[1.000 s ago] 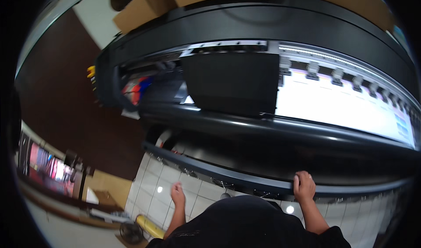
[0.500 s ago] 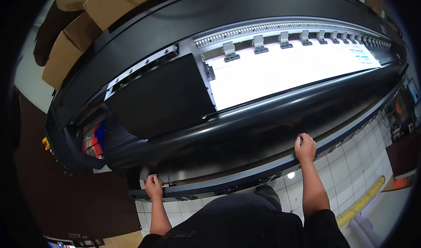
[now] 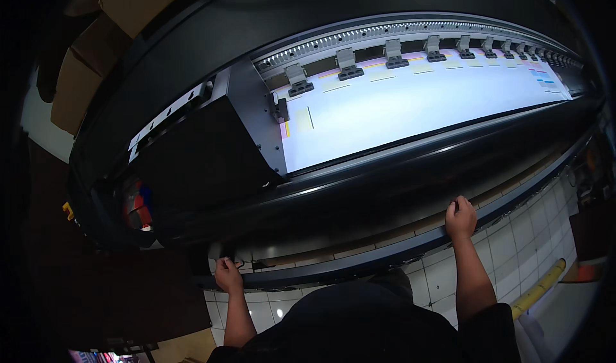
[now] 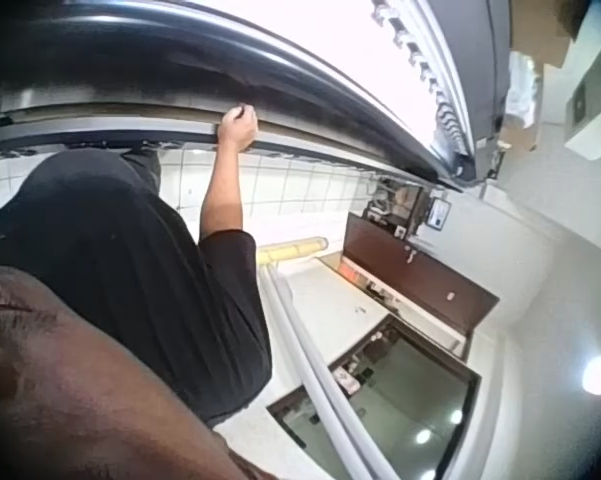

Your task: The recorder loads paper, adjusts settings, and monitors a large format industrial printer.

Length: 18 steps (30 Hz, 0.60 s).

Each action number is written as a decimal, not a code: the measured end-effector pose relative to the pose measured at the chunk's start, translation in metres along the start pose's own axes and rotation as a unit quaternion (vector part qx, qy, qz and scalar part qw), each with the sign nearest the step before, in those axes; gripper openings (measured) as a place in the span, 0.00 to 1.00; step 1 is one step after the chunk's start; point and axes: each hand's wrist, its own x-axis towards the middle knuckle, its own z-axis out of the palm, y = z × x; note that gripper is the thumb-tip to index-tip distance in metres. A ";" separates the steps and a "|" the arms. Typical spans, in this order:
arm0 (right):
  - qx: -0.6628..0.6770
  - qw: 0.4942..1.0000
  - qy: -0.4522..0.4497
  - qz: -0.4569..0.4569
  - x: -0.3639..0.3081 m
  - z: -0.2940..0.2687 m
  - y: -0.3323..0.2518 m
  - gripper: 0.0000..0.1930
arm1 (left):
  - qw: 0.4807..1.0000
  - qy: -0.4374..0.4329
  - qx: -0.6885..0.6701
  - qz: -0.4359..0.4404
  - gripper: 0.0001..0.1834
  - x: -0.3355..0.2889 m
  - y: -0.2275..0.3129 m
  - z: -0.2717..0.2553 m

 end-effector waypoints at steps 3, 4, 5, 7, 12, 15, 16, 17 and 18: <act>0.009 1.000 -0.007 0.012 0.000 0.001 0.001 0.04 | 1.000 -0.006 0.019 -0.012 0.13 -0.002 0.011 -0.005; 0.010 1.000 -0.008 0.010 0.000 0.001 0.002 0.04 | 1.000 -0.012 0.027 -0.008 0.13 -0.002 0.009 -0.005; 0.008 1.000 -0.006 0.015 0.000 0.001 0.002 0.04 | 0.999 -0.017 0.034 -0.003 0.12 0.000 0.009 -0.005; 0.010 1.000 -0.006 0.020 0.000 0.003 0.003 0.04 | 0.999 -0.017 0.045 -0.002 0.12 0.001 0.011 -0.004; 0.011 1.000 -0.003 0.007 0.001 0.000 0.000 0.05 | 0.999 -0.023 0.044 0.000 0.12 0.000 0.013 -0.006; 0.011 1.000 -0.002 0.008 0.000 0.002 0.004 0.05 | 0.999 -0.022 0.045 0.006 0.12 0.000 0.012 -0.005; 0.013 1.000 -0.001 0.004 0.001 0.003 0.005 0.05 | 0.999 -0.018 0.044 0.003 0.12 0.001 0.012 -0.005; 0.009 1.000 0.000 0.004 0.000 0.002 0.003 0.05 | 0.998 -0.019 0.055 0.008 0.12 0.001 0.012 -0.005; 0.005 1.000 0.002 0.004 0.000 0.001 0.002 0.05 | 0.998 -0.020 0.065 0.012 0.12 0.001 0.013 -0.006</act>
